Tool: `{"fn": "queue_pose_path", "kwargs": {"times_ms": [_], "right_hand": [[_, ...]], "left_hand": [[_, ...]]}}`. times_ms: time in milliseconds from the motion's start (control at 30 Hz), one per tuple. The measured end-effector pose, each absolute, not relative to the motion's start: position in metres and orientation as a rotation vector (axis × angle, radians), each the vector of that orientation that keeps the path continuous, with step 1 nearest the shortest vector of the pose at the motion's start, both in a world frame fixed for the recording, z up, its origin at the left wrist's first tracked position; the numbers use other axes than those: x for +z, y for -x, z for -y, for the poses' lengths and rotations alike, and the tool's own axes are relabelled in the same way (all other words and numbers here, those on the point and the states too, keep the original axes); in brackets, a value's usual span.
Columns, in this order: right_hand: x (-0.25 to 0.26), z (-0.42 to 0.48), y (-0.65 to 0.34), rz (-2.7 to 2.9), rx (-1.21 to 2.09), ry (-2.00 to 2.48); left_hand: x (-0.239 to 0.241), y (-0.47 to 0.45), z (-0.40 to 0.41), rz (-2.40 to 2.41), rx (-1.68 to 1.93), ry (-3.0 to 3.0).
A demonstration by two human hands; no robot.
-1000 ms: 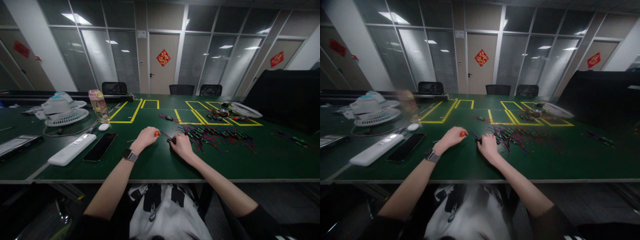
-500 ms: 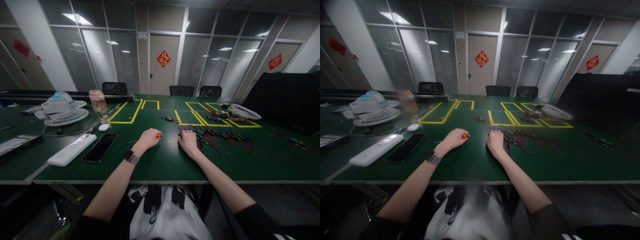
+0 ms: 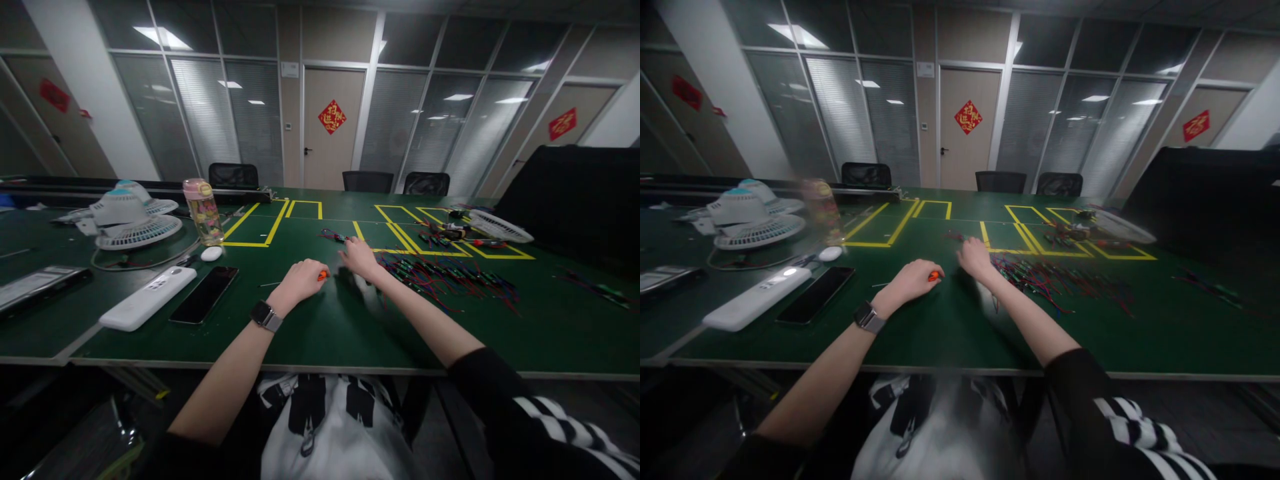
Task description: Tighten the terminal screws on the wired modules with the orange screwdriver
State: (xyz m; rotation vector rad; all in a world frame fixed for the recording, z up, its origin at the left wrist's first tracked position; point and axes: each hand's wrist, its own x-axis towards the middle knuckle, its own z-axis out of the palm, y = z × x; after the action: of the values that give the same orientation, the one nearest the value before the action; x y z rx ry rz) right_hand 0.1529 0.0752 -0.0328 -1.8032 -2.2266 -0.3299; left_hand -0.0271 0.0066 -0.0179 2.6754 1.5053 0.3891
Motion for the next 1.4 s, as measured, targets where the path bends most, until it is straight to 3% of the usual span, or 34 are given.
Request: {"fn": "queue_pose_path", "kwargs": {"times_ms": [367, 767, 967, 1400], "right_hand": [[-0.071, -0.136, -0.128, 2.113, 0.056, 2.144], [-0.068, -0.134, -0.132, 2.133, -0.107, 2.005], [-0.071, -0.14, -0.135, 2.182, -0.04, 1.995], [-0.07, -0.139, -0.14, 2.137, -0.157, 1.9]], "left_hand": [[-0.014, 0.024, 0.0, -1.527, 0.326, -2.722], [-0.003, 0.06, 0.002, -2.453, 0.343, -2.034], [-0.003, 0.089, -0.012, -2.419, 0.24, -1.719], [-0.005, 0.093, -0.016, -2.433, 0.203, -1.636]]}}
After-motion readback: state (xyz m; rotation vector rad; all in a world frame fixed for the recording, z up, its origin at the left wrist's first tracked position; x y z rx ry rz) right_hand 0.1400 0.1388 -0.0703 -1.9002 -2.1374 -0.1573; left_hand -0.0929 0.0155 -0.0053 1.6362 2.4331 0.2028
